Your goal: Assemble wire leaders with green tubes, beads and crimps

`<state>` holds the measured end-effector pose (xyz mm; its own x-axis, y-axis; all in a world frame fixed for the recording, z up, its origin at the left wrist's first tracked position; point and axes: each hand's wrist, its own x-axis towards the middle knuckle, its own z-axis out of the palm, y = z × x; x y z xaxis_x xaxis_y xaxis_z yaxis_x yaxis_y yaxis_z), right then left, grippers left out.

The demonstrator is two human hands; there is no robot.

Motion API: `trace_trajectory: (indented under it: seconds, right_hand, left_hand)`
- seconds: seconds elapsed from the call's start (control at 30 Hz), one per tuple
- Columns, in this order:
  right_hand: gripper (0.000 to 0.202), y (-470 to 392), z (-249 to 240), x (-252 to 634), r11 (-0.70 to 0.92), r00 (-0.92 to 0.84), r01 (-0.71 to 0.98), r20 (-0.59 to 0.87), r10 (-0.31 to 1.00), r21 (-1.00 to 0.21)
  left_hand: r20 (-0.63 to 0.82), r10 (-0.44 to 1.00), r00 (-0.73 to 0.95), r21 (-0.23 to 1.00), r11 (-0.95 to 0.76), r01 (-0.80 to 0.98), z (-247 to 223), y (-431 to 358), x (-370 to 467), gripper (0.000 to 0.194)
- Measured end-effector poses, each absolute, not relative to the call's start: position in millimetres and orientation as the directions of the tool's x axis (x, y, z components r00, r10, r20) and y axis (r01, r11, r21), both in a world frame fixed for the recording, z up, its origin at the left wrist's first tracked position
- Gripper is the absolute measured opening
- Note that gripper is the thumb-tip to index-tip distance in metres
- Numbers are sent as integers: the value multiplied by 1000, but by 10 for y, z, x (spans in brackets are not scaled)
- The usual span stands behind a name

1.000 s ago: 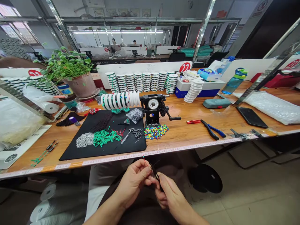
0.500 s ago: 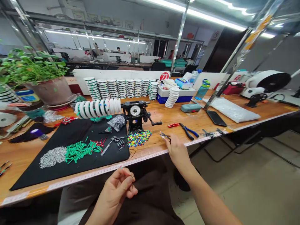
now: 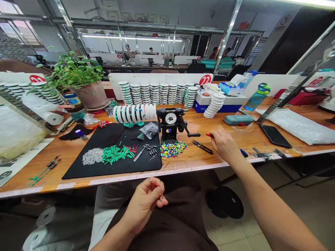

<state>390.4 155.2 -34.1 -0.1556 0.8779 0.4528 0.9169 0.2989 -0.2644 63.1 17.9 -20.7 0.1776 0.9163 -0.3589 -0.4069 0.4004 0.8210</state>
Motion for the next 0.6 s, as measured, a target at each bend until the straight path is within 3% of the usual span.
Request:
trace_trajectory:
  seconds: [0.07,0.1,0.13,0.2,0.3,0.37,0.5,0.6]
  right_hand:
    - [22,1248,-372,3618,356,-155,839,446,882,-412]
    - [23,1063,-397,3444,387,-164,699,392,905,-601]
    - [24,873,-426,3260,355,-202,503,292,935,-788]
    - [34,527,-495,2900,111,-335,149,55,940,-982]
    - [64,213,-605,2476,-265,-501,-191,-139,854,-945]
    - [70,141,-660,2302,-402,-532,-319,-189,825,-859]
    - [65,117,-692,2160,-510,-518,-438,-256,816,-741]
    - [64,87,-670,2125,-525,-520,-453,-265,812,-721]
  left_hand:
    - [-353,920,170,831,392,-395,-222,177,643,43]
    - [-349,922,168,839,387,-382,-230,175,649,44]
    - [-344,924,166,849,381,-365,-237,172,655,44]
    - [-336,927,166,868,373,-328,-247,160,666,45]
    - [-337,923,185,881,379,-283,-255,137,681,45]
    - [-343,916,208,883,390,-263,-261,125,689,45]
    - [-349,905,244,881,405,-244,-272,122,705,44]
    - [-359,895,263,871,423,-250,-261,128,724,45]
